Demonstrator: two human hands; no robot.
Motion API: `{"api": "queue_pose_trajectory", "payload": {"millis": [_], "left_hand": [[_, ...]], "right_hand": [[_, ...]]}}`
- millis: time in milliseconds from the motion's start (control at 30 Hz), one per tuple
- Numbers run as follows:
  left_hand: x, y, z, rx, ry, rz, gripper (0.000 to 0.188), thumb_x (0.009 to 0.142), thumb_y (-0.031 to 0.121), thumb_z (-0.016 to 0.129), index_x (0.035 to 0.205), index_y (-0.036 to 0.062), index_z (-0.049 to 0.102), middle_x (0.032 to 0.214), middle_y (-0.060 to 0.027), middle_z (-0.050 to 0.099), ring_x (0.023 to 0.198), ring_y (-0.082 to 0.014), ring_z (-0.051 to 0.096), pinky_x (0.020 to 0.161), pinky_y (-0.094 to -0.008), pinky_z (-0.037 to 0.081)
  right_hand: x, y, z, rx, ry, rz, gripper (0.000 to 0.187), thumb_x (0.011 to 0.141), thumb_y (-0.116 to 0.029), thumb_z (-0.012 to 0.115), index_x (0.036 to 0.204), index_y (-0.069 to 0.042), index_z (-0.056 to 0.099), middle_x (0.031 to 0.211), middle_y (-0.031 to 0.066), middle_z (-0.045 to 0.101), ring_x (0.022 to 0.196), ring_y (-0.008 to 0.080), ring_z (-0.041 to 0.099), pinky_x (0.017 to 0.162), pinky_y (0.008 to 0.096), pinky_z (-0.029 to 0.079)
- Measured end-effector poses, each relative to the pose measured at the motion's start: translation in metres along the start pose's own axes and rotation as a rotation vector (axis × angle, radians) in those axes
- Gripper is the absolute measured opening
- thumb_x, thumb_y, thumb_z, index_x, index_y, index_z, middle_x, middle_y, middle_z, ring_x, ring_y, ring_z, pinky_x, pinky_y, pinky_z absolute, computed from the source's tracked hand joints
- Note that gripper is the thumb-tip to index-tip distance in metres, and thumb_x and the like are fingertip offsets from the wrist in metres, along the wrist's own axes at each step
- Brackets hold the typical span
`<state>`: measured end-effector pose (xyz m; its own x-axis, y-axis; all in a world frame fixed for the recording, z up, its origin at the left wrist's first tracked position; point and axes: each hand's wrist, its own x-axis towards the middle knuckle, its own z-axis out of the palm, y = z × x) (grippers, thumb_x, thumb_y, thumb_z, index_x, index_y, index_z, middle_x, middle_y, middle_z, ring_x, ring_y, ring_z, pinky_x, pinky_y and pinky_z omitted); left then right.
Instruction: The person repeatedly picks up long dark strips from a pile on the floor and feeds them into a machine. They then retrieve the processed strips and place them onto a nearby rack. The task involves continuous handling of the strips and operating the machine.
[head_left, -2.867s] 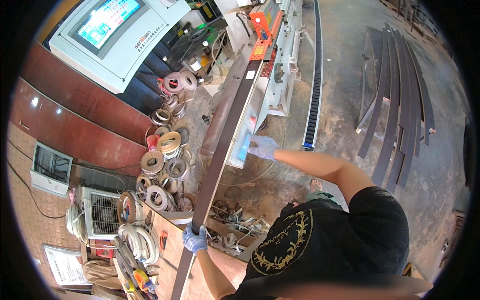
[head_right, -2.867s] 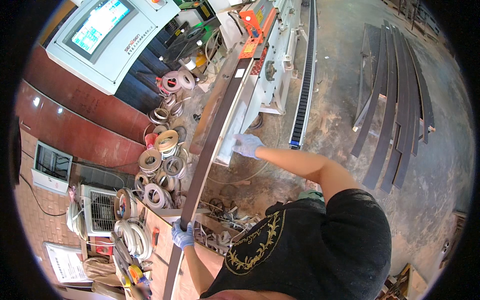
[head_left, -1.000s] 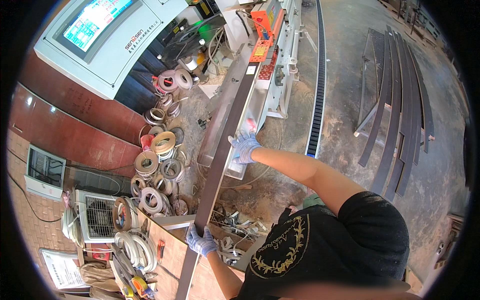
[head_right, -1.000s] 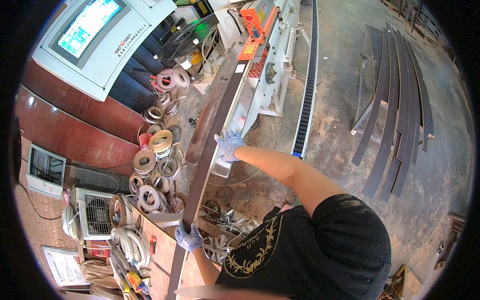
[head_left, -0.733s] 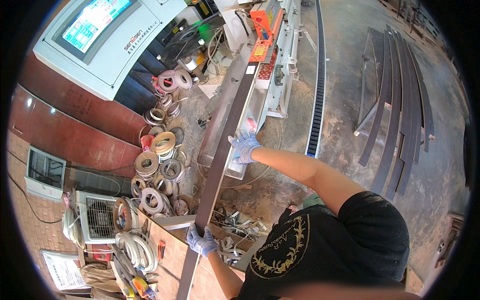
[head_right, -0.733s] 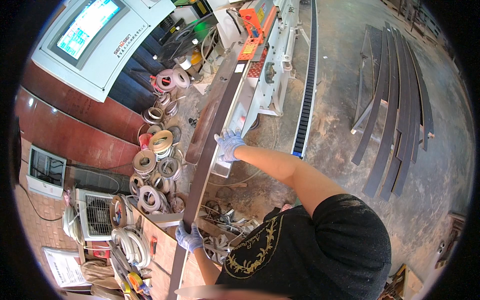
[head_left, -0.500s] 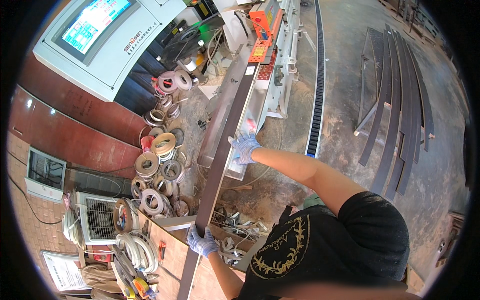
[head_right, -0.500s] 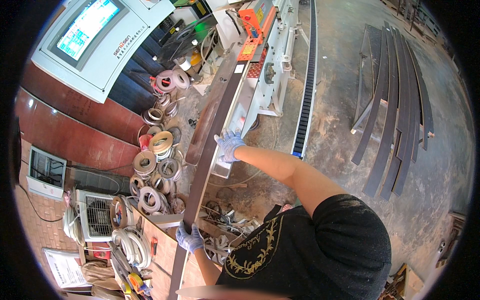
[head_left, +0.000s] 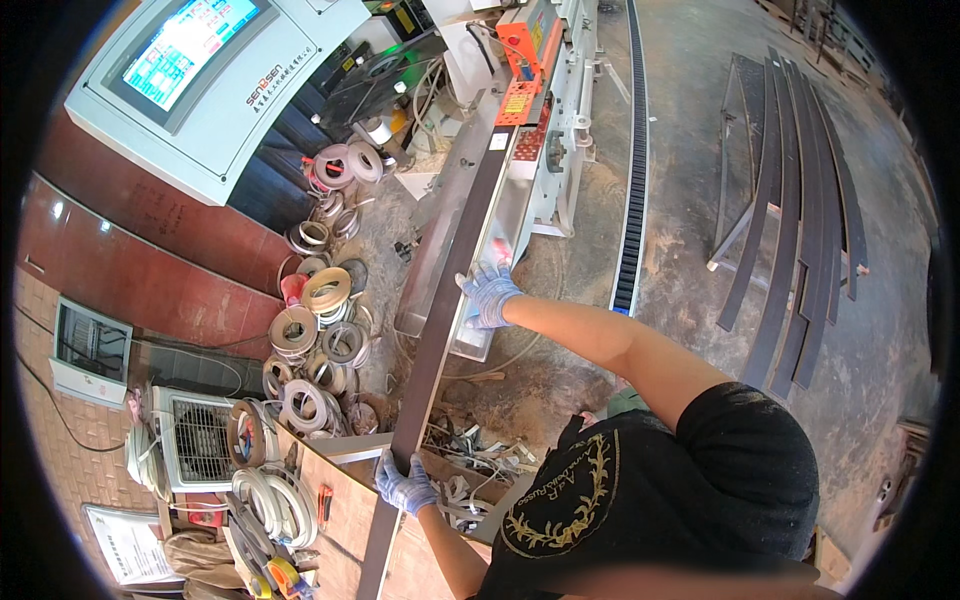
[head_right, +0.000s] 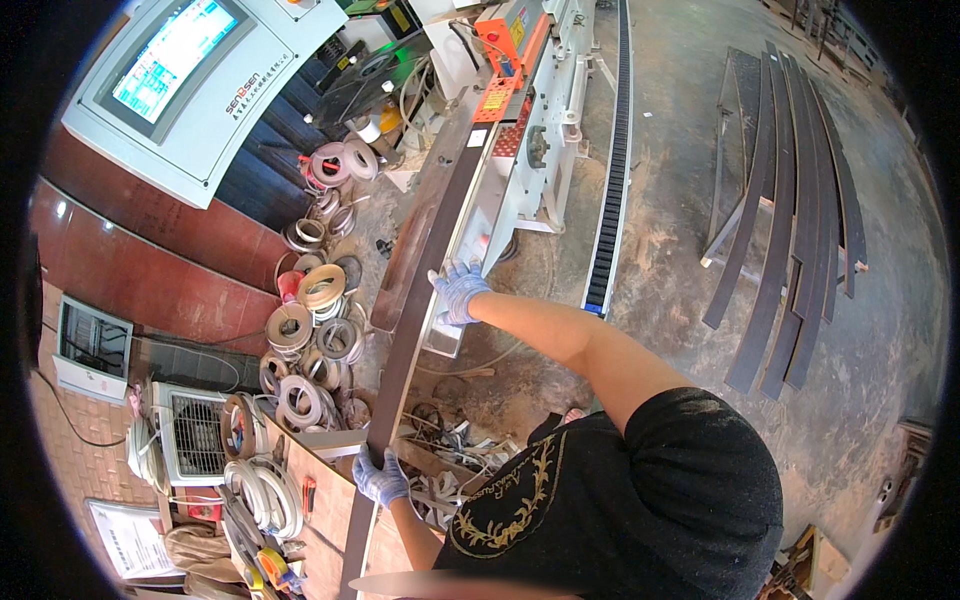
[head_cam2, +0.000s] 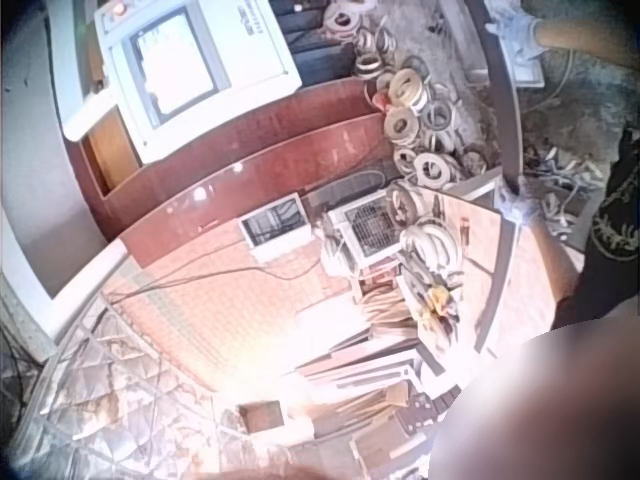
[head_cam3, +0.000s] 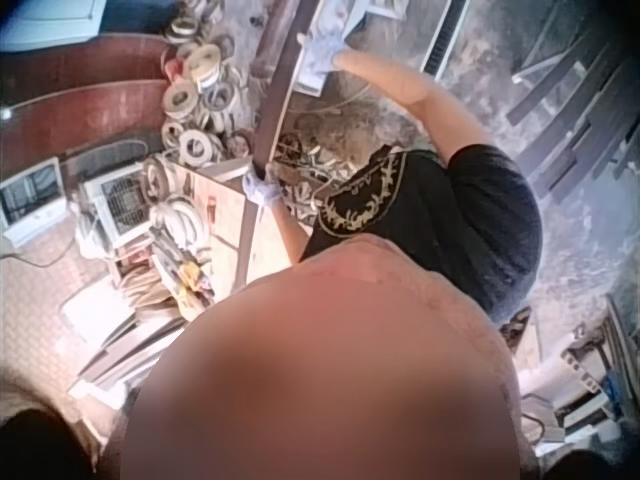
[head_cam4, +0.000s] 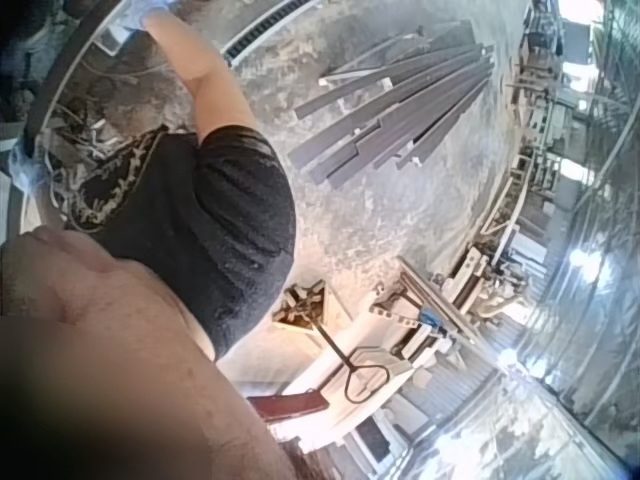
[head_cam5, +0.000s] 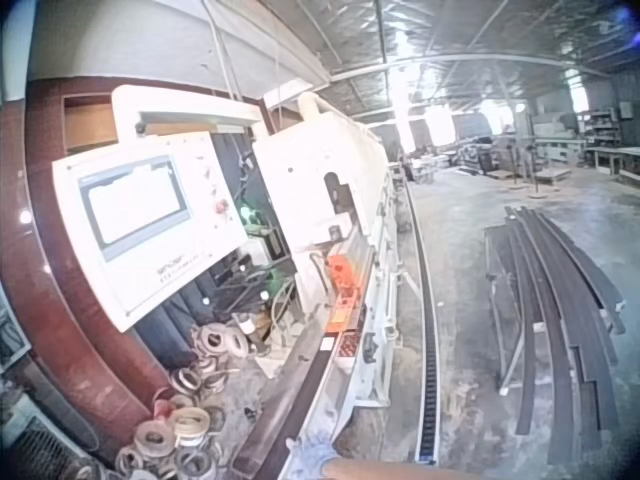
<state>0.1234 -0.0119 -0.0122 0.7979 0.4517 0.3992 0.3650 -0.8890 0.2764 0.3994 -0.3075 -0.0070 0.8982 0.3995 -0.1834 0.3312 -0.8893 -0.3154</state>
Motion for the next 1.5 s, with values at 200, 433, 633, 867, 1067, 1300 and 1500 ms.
{"api": "queue_pose_trajectory", "payload": {"millis": [200,433,633,867,1067,1300,1500], "left_hand": [[0.000,-0.002,0.001,-0.022,-0.014,-0.005,0.051,0.071,0.023,0.079,0.117,0.0076,0.064,0.114,-0.0189,0.060,0.106,-0.0356,0.056,0.094,-0.0433,0.046],[0.000,-0.005,0.006,-0.009,0.037,0.005,0.055,0.064,0.015,0.083,0.115,0.0089,0.064,0.112,-0.0146,0.062,0.102,-0.0326,0.058,0.091,-0.0414,0.049],[0.000,-0.007,0.008,-0.001,0.048,0.012,0.055,0.063,0.014,0.084,0.114,0.0091,0.065,0.112,-0.0140,0.061,0.102,-0.0320,0.058,0.091,-0.0405,0.049],[0.000,-0.008,0.010,-0.002,0.045,0.023,0.056,0.063,0.015,0.084,0.115,0.0098,0.064,0.112,-0.0138,0.061,0.103,-0.0321,0.058,0.091,-0.0411,0.049],[-0.001,-0.011,0.012,-0.019,0.037,0.011,0.056,0.064,0.016,0.083,0.116,0.0102,0.064,0.112,-0.0141,0.062,0.104,-0.0323,0.058,0.091,-0.0417,0.048],[0.001,-0.009,0.012,-0.034,0.032,-0.017,0.054,0.063,0.017,0.083,0.114,0.0098,0.066,0.113,-0.0143,0.062,0.104,-0.0325,0.058,0.091,-0.0423,0.048],[0.001,-0.005,0.009,-0.008,0.033,-0.015,0.055,0.063,0.018,0.083,0.114,0.0096,0.066,0.112,-0.0142,0.062,0.104,-0.0326,0.058,0.091,-0.0424,0.048]], "right_hand": [[0.001,0.001,0.000,-0.013,-0.006,-0.005,0.100,0.077,-0.059,0.062,0.152,-0.012,0.014,0.154,0.0244,0.015,0.143,0.0417,0.013,0.109,0.0643,0.011],[0.000,0.001,-0.001,-0.020,-0.001,-0.003,0.101,0.077,-0.060,0.062,0.152,-0.012,0.013,0.154,0.0242,0.015,0.143,0.0418,0.013,0.109,0.0641,0.011],[-0.001,0.000,-0.002,-0.019,-0.004,-0.003,0.102,0.077,-0.061,0.061,0.152,-0.012,0.013,0.155,0.0238,0.015,0.143,0.0416,0.012,0.110,0.0637,0.011],[-0.001,0.001,-0.004,-0.028,-0.013,0.002,0.101,0.077,-0.061,0.061,0.152,-0.012,0.013,0.155,0.0235,0.014,0.144,0.0412,0.012,0.110,0.0630,0.011],[-0.002,0.001,-0.005,-0.024,-0.020,0.001,0.102,0.077,-0.062,0.060,0.152,-0.012,0.013,0.155,0.0235,0.014,0.144,0.0409,0.011,0.110,0.0633,0.011],[0.000,0.002,-0.005,-0.044,-0.023,0.001,0.102,0.077,-0.063,0.059,0.152,-0.012,0.012,0.155,0.0235,0.013,0.144,0.0409,0.011,0.110,0.0632,0.011],[-0.001,0.002,-0.007,-0.049,-0.027,0.001,0.102,0.077,-0.063,0.059,0.152,-0.012,0.012,0.155,0.0235,0.014,0.144,0.0410,0.012,0.109,0.0634,0.011]]}}
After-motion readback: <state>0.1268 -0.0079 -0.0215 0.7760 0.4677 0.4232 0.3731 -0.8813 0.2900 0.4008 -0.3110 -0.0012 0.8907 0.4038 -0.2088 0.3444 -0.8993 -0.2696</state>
